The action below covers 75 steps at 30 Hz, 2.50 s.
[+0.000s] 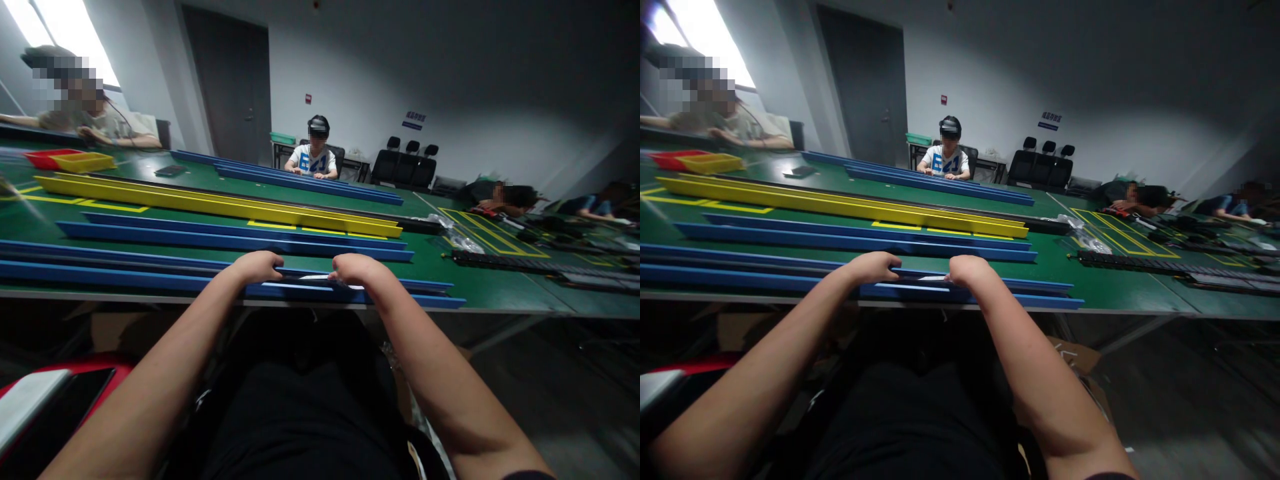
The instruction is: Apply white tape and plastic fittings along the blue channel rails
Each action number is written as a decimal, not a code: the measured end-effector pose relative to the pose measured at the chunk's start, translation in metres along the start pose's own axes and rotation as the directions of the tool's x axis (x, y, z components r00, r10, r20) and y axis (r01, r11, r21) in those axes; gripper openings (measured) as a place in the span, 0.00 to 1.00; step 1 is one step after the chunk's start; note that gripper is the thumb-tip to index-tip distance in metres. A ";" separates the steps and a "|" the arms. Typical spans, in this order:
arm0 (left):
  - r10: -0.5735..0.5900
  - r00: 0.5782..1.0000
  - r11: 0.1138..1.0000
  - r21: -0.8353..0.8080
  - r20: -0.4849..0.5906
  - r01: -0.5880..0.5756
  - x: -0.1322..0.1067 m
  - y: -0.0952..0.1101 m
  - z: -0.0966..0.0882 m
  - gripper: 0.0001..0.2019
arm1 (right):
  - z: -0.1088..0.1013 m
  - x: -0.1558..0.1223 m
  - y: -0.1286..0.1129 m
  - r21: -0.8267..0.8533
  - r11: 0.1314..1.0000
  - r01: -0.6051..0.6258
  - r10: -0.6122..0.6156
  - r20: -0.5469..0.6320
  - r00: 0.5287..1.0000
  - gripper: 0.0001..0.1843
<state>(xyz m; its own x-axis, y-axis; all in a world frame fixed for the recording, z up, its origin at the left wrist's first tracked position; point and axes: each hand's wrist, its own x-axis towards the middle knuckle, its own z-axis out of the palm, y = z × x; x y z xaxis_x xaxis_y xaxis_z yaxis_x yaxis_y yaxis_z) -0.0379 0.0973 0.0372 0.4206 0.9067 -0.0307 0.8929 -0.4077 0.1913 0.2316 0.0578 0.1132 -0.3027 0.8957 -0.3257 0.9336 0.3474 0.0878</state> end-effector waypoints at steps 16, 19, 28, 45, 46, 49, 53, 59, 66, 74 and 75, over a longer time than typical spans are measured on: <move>-0.003 1.000 0.999 0.037 0.026 0.002 0.002 -0.001 0.000 0.16 | 0.019 0.025 -0.029 -0.026 0.968 -0.251 0.251 0.030 0.967 0.20; 0.006 1.000 0.999 0.032 0.028 -0.007 0.003 -0.001 0.001 0.15 | 0.021 0.029 -0.031 -0.018 0.963 -0.269 0.270 0.034 0.962 0.20; 0.043 0.998 0.999 0.012 0.049 -0.043 0.015 0.014 0.005 0.14 | 0.028 0.037 -0.037 0.031 0.940 -0.339 0.338 0.046 0.940 0.19; 0.227 0.974 0.972 -0.060 0.015 -0.226 0.050 0.096 0.021 0.15 | 0.026 0.026 -0.035 0.075 0.947 -0.313 0.313 0.016 0.950 0.19; 0.234 0.972 0.971 -0.049 0.012 -0.233 0.049 0.095 0.020 0.15 | 0.026 0.026 -0.035 0.076 0.948 -0.310 0.309 0.014 0.951 0.19; 0.240 0.971 0.970 -0.028 0.016 -0.240 0.048 0.098 0.017 0.14 | 0.024 0.023 -0.033 0.074 0.951 -0.300 0.300 0.008 0.954 0.19; 0.241 0.970 0.970 -0.033 -0.003 -0.241 0.047 0.097 0.015 0.12 | 0.019 0.021 -0.035 0.065 0.957 -0.284 0.284 0.003 0.959 0.19; 0.158 0.987 0.986 -0.053 0.003 -0.158 0.036 0.051 0.009 0.11 | 0.010 0.029 -0.066 0.073 0.978 -0.198 0.201 -0.036 0.979 0.18; 0.141 0.990 0.980 -0.143 0.026 -0.136 0.028 0.025 0.007 0.15 | 0.005 0.037 -0.086 0.081 0.991 -0.105 0.111 -0.074 0.991 0.19; 0.040 0.998 0.998 -0.057 0.038 -0.038 0.027 0.032 0.004 0.11 | -0.001 0.008 -0.015 0.034 0.997 -0.067 0.068 -0.047 0.997 0.23; 0.043 0.999 0.998 -0.054 0.033 -0.041 0.027 0.032 0.004 0.11 | -0.001 0.005 -0.007 0.021 0.996 -0.091 0.092 -0.048 0.995 0.24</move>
<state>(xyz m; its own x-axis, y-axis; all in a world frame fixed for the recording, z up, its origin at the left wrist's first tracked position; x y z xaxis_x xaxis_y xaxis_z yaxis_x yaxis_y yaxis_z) 0.0024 0.1082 0.0389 0.4637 0.8843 -0.0546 0.8647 -0.4383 0.2455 0.2233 0.0602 0.1123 -0.2245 0.9361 -0.2706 0.9611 0.2585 0.0968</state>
